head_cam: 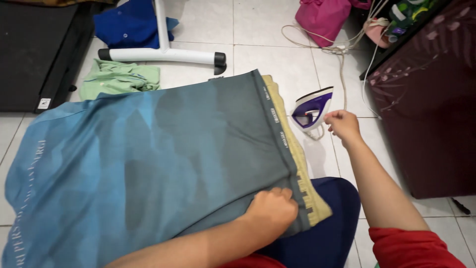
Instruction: Ironing a blue and grey jersey on a floor mat.
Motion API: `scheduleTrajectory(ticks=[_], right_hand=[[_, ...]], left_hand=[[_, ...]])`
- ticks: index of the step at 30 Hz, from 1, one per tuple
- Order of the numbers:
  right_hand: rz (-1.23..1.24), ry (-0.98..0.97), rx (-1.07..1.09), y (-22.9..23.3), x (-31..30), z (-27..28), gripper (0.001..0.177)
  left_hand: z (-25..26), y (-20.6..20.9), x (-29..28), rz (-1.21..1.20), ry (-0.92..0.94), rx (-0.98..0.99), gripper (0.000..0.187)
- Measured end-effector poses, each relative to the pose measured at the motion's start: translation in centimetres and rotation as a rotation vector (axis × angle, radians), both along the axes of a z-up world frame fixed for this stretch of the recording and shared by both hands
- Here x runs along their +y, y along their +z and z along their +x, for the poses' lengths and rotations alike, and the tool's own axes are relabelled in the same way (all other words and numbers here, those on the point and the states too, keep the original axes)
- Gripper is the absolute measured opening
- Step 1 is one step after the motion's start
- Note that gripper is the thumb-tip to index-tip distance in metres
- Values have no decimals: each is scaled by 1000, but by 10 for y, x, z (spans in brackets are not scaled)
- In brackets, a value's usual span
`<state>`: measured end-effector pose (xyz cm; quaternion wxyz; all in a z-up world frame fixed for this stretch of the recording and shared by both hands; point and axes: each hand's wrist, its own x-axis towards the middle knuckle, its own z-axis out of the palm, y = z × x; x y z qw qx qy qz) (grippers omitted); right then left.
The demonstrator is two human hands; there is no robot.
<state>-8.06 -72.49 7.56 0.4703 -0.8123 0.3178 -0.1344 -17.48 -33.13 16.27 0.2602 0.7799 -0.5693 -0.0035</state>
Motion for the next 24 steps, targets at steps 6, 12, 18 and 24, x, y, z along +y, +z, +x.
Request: scheduleTrajectory(ticks=[6, 12, 18, 24], right_hand=[[119, -61, 153, -37, -16, 10, 67], [148, -16, 157, -99, -31, 52, 73], [-118, -124, 264, -133, -61, 64, 59], [-98, -83, 159, -9, -52, 76, 42]], left_hand=[[-4, 12, 2, 38, -19, 7, 7], [10, 63, 25, 1, 36, 360, 26], [45, 39, 128, -151, 513, 18, 50], [49, -3, 254, 225, 895, -213, 68]])
